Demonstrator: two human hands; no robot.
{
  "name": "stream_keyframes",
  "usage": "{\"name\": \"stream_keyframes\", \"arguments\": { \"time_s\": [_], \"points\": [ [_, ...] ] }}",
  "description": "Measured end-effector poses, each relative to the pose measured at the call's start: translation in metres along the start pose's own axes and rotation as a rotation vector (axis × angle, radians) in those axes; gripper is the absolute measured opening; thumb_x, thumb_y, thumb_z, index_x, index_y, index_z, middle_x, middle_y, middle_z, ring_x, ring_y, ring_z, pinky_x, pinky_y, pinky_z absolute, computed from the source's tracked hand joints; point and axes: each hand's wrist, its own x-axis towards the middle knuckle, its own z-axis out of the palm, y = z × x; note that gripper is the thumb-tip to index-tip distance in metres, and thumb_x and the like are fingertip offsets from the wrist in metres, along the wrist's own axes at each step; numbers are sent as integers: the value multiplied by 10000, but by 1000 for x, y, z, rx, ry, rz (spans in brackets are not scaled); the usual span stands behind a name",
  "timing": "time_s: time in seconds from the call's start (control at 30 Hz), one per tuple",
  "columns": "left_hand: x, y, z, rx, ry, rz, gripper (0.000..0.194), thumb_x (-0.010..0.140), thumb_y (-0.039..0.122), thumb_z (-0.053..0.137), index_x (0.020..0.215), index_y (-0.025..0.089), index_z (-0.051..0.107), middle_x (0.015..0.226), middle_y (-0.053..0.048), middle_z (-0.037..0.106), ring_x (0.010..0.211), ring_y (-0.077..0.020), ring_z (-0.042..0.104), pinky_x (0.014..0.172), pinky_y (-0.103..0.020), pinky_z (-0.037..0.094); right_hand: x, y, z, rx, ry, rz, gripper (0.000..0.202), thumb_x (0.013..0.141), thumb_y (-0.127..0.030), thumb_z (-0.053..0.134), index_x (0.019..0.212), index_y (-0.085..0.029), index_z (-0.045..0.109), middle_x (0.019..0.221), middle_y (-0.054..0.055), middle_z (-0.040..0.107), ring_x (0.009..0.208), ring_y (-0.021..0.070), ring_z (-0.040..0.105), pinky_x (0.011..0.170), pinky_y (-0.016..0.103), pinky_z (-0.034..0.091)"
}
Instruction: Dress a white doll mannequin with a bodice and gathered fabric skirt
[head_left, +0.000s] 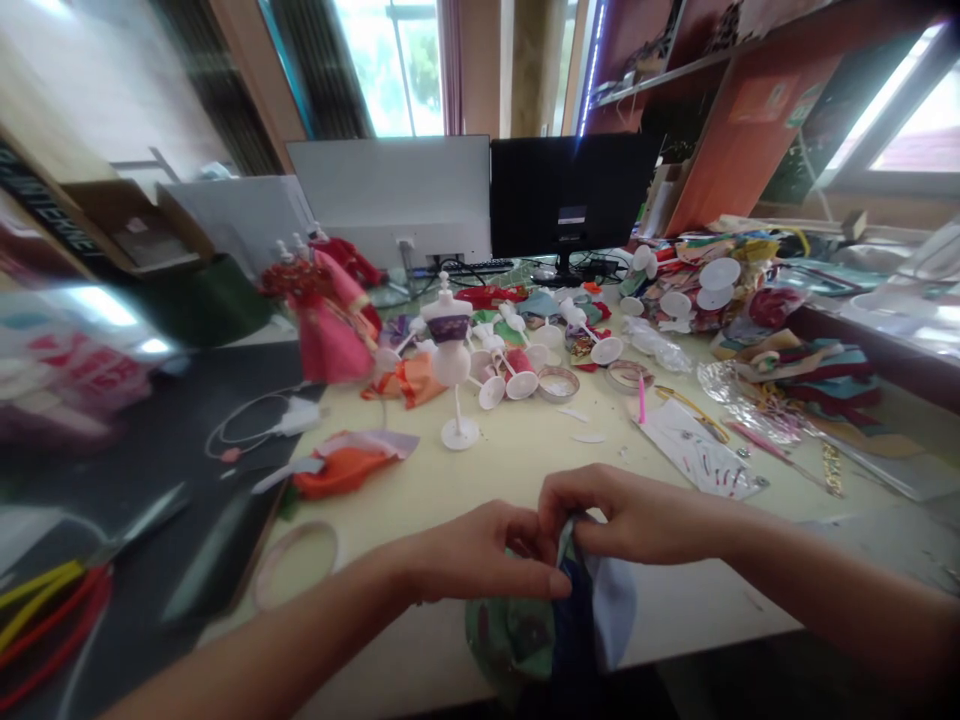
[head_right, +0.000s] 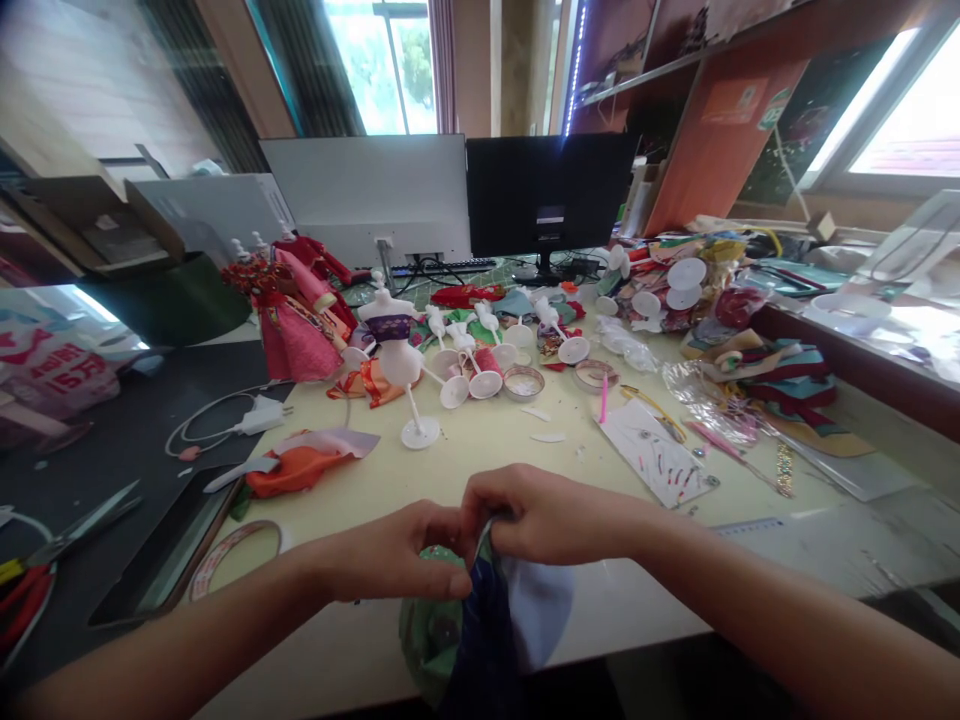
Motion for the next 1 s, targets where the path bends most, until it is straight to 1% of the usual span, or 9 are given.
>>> {"name": "stream_keyframes", "arguments": {
  "time_s": [0.1, 0.17, 0.3, 0.4, 0.5, 0.57, 0.73, 0.87, 1.0],
  "points": [
    [4, -9, 16, -187, 285, -10, 230, 700, 275, 649, 882, 141, 610, 777, -5, 591, 787, -156, 541, 701, -247, 416, 7, 2, 2, -13, 97, 32, 295, 660, -26, 442, 860, -187, 588, 828, -14, 641, 740, 123, 569, 642, 228, 428],
    [8, -12, 25, -318, 392, -23, 208, 672, 150, 589, 878, 137, 614, 757, -1, 596, 745, -137, 549, 666, -227, 408, 12, 5, 1, -39, 123, 36, 247, 676, -50, 474, 850, -188, 582, 804, -14, 620, 712, 120, 549, 622, 232, 418],
    [10, -15, 33, -574, 351, -135, 204, 612, 83, 501, 770, 117, 625, 634, -1, 586, 561, -98, 525, 570, -212, 384, 24, 18, -8, 241, 17, 29, 214, 716, -116, 548, 923, -174, 550, 794, -6, 594, 701, 113, 542, 608, 229, 424],
    [5, -17, 32, -695, 351, -160, 192, 628, 106, 525, 781, 100, 641, 636, -25, 607, 551, -101, 536, 584, -220, 402, 26, 27, -11, 411, 125, 13, 220, 749, -182, 578, 963, -168, 534, 861, 18, 599, 799, 133, 565, 701, 266, 457],
    [-1, -18, 29, -789, 423, -134, 200, 659, 124, 543, 824, 97, 653, 672, -40, 628, 576, -109, 554, 611, -225, 419, 15, 30, 2, 163, 463, -65, 89, 793, -212, 555, 874, -175, 549, 869, 30, 594, 835, 153, 563, 764, 304, 451],
    [-4, -17, 26, -829, 450, -91, 224, 679, 121, 538, 868, 103, 656, 698, -47, 642, 600, -116, 565, 638, -232, 430, 5, 30, 16, -31, 601, -130, 55, 816, -204, 538, 867, -187, 548, 863, 29, 584, 830, 157, 554, 764, 306, 445],
    [-7, -19, 22, -809, 428, -17, 319, 716, 93, 515, 1005, 120, 648, 795, -66, 671, 682, -134, 597, 685, -237, 442, -8, 39, 42, -169, 547, -227, 230, 817, -200, 560, 1045, -200, 526, 1009, 60, 573, 964, 184, 536, 855, 326, 445],
    [-9, -21, 25, -796, 402, 12, 308, 740, 103, 517, 1017, 126, 650, 800, -66, 673, 726, -153, 619, 688, -238, 448, -5, 43, 48, -290, 545, -242, 340, 784, -215, 606, 1110, -190, 511, 1040, 77, 583, 990, 209, 526, 892, 369, 439],
    [-12, -21, 27, -783, 409, 13, 268, 749, 132, 545, 990, 132, 661, 727, -44, 659, 669, -140, 606, 669, -232, 445, 1, 39, 50, -420, 589, -287, 307, 794, -178, 564, 1099, -176, 530, 981, 83, 604, 913, 212, 538, 843, 393, 451]
  ]
}}
